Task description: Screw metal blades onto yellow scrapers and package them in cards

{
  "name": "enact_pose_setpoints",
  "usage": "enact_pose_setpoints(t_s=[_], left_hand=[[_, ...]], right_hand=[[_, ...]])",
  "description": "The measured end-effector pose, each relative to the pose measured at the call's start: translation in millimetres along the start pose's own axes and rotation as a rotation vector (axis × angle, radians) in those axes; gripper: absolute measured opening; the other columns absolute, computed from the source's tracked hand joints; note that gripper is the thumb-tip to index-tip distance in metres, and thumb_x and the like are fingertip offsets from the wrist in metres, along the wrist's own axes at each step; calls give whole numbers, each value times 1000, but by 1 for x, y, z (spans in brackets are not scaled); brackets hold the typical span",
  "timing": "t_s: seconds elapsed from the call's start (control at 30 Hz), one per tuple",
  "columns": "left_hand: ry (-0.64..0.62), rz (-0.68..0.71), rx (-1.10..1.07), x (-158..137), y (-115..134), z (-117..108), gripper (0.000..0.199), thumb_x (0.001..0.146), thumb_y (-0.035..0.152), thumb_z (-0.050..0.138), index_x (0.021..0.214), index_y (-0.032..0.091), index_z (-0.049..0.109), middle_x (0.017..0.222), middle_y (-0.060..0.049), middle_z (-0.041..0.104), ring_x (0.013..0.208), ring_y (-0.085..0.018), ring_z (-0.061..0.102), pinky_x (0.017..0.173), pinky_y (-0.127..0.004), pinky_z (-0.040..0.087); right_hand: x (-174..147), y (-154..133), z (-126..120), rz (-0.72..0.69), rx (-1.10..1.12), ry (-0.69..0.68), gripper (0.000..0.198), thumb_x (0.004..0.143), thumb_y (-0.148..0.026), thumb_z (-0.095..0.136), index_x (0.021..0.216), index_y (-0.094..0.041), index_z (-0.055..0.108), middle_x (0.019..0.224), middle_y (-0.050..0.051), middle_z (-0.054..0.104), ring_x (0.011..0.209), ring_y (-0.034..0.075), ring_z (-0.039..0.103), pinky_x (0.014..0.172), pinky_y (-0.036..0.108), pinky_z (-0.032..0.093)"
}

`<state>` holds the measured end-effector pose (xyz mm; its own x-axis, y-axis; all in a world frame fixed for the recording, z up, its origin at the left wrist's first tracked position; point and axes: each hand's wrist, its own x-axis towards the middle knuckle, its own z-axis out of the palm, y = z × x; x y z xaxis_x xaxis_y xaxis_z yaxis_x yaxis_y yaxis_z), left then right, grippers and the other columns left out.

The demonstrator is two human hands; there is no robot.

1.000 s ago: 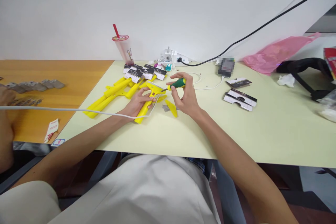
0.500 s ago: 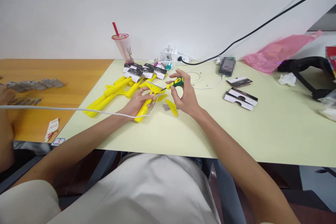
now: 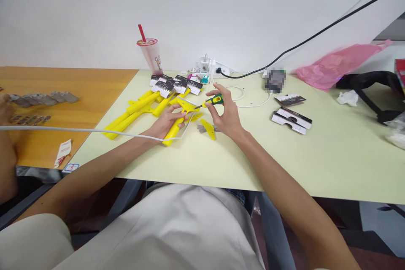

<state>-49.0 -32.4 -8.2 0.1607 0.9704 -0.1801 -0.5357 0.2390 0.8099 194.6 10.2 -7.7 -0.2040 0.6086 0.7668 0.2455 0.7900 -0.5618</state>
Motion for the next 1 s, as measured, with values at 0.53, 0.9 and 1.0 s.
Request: enact_pose_setpoints(t_s=[0.53,0.9,1.0], left_hand=[[-21,3,15,-3,0,2,56,75,6,92,119,19,59,99,-6,75,82,-15,72,57,-22,42],[11,-3,8,1,1,0,55,77,4,90,119,20,58,100,-5,75,84,-15,73,57,-22,42],[0,5,12,0,0,0,55,78,5,90,120,21,57,100,-4,75,83,-15,73,58,-21,43]], right_hand=[[-1,5,-1,19,-27,38,47,106,-55,77,142,-33,57,113,7,76,105,27,79,99,49,68],[0,0,-1,35,-55,27,38,104,-58,78,128,-32,63,118,8,74,105,28,78,97,48,71],[-1,2,-1,47,-8,32,43,105,-61,77,132,-32,60,120,8,73,107,28,80,100,50,71]])
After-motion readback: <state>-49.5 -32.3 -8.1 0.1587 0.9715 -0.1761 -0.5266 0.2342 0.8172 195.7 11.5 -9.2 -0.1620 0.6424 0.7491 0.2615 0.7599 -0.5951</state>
